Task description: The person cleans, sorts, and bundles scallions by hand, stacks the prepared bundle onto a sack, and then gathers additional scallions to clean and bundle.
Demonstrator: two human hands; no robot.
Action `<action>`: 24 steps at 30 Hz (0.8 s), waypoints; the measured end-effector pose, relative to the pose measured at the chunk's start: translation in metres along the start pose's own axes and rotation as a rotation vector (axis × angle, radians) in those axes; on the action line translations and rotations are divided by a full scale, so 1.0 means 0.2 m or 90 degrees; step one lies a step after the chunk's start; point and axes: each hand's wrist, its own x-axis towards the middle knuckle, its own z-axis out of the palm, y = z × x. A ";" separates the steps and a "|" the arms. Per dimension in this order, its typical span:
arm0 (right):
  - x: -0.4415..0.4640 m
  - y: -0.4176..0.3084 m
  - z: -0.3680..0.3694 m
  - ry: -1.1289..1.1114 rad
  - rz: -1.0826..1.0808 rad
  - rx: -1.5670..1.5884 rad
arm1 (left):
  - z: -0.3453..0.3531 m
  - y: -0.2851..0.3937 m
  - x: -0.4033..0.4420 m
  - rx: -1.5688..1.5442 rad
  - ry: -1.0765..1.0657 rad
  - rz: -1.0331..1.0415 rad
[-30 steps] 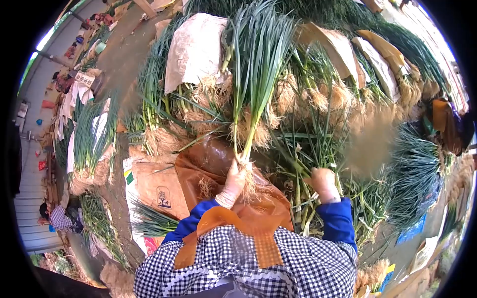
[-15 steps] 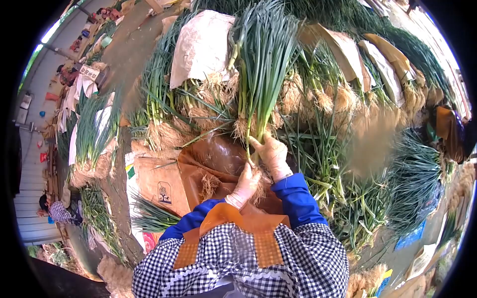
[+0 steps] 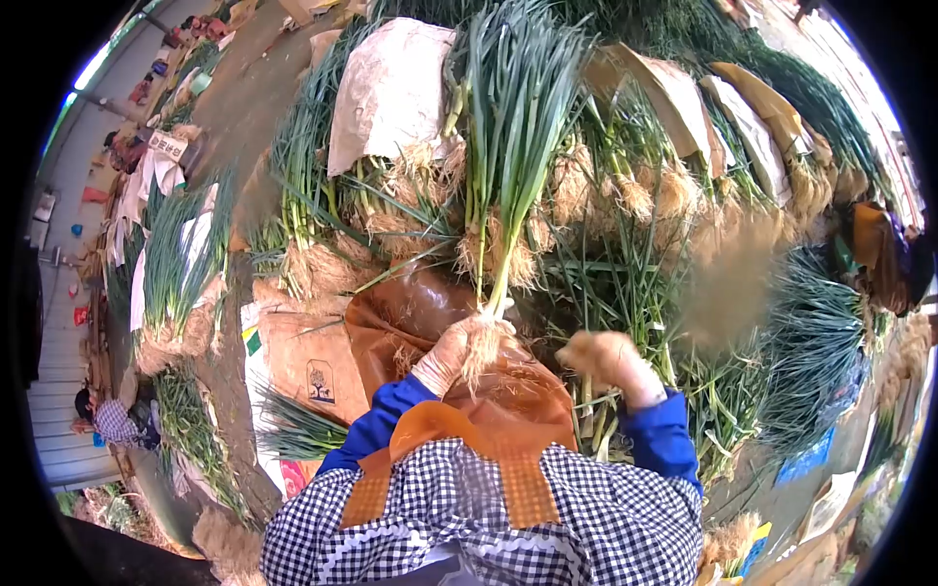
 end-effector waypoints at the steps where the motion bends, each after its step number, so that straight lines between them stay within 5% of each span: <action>1: 0.08 0.15 0.04 0.090 0.085 -0.293 | -0.02 0.01 0.05 -0.021 -0.028 -0.022; 3: 0.30 0.26 0.04 0.506 0.016 -0.019 | -0.10 0.02 0.19 0.032 -0.087 -0.033; 4: 0.41 0.23 0.01 0.629 -0.002 -0.142 | -0.05 0.04 0.19 0.078 -0.067 -0.042; 5: 0.50 0.21 0.00 0.595 0.056 -0.093 | 0.06 0.09 0.14 0.102 -0.074 -0.027; 6: 0.58 0.24 0.05 0.483 0.023 0.113 | 0.18 0.16 0.05 0.130 -0.080 -0.011; 8: 0.68 0.21 0.20 -0.040 -0.109 -0.424 | 0.34 0.31 -0.13 0.116 -0.181 0.073; 10: 0.59 0.21 0.33 -0.464 -0.168 -0.300 | 0.30 0.42 -0.19 0.057 -0.212 0.115; 12: 0.50 -0.05 0.05 -0.388 -0.103 -0.407 | 0.26 0.49 -0.21 0.107 -0.100 0.163; 13: 0.63 -0.02 -0.06 -0.319 -0.175 -0.585 | 0.13 0.49 -0.14 0.111 -0.022 0.194; 15: 0.77 -0.02 -0.25 0.210 0.092 -0.355 | 0.06 0.42 -0.02 0.105 -0.021 0.187; 16: 0.84 -0.02 -0.35 0.473 0.110 -0.164 | 0.04 0.39 0.06 0.101 -0.021 0.180; 17: 0.92 -0.06 -0.40 0.372 0.197 -0.053 | -0.01 0.33 0.12 0.042 -0.081 0.144; 18: 1.02 -0.05 -0.38 0.463 0.163 -0.169 | 0.01 0.28 0.14 0.017 -0.117 0.119; 20: 1.01 0.00 -0.36 0.441 0.160 -0.008 | 0.07 0.19 0.13 0.068 -0.021 0.158; 22: 0.84 -0.02 -0.32 0.303 0.157 0.358 | 0.21 0.14 0.08 0.179 0.060 0.266; 24: 0.51 -0.23 -0.24 0.290 0.120 0.396 | 0.10 0.09 0.12 0.240 0.058 0.256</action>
